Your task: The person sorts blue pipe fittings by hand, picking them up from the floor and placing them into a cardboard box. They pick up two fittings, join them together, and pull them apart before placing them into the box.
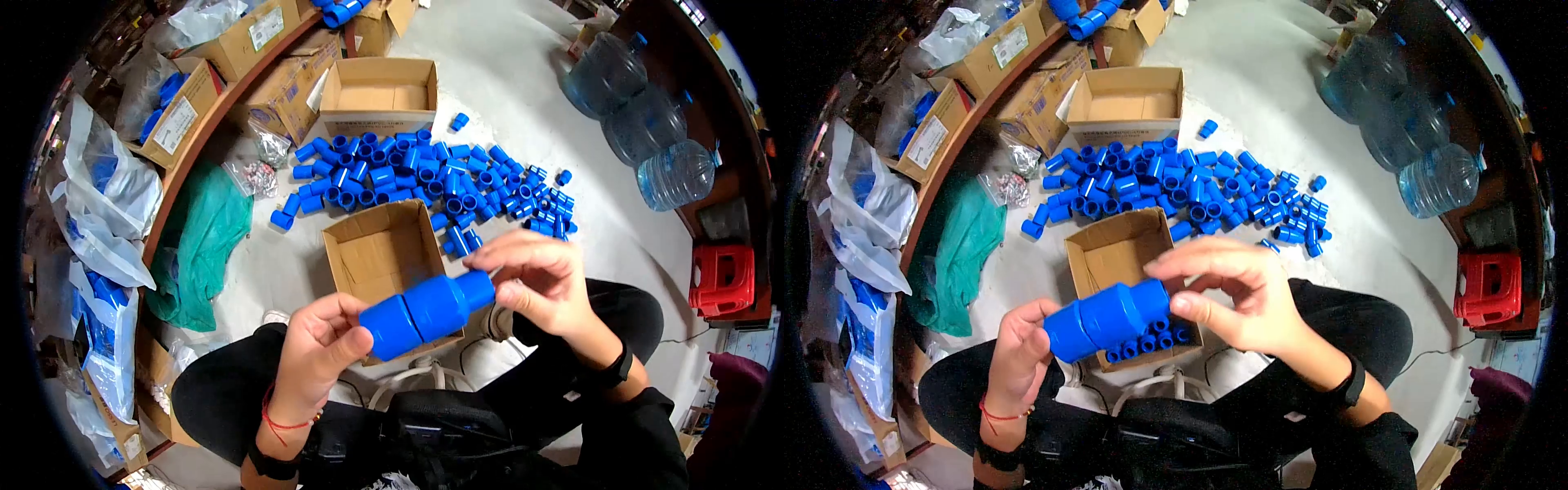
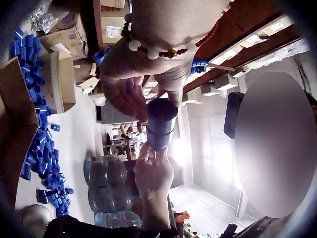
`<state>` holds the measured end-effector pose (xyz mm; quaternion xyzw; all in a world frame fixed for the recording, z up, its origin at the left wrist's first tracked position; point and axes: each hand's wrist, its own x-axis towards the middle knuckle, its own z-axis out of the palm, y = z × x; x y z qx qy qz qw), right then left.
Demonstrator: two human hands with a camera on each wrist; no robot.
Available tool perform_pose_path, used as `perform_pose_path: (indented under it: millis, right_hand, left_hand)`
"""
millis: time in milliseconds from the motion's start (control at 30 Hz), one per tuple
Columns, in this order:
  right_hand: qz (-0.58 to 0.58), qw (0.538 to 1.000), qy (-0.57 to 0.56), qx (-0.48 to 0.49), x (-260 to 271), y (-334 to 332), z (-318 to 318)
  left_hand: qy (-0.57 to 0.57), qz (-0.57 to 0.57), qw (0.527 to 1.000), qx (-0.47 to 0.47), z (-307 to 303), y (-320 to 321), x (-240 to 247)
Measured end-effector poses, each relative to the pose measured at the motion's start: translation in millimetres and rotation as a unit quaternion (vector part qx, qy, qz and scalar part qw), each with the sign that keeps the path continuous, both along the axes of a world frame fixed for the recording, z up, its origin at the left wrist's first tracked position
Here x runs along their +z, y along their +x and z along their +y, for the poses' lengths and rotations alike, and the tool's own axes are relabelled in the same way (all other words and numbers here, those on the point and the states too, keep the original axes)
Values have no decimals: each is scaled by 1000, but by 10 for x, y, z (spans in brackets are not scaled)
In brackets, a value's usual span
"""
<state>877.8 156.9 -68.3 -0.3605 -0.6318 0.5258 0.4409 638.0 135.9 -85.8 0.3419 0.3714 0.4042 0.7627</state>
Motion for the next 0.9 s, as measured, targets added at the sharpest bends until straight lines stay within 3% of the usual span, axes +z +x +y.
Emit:
perform_pose_path:
  millis: [533, 900]
  right_hand:
    - [-10, 998, 56, 39, 129, -74, -66]
    - [-38, 999, 10, -19, 89, -87, -58]
  left_hand:
    - [-5, 22, 999, -25, -137, -141, 146]
    - [-15, 28, 999, 3, -87, -58, 48]
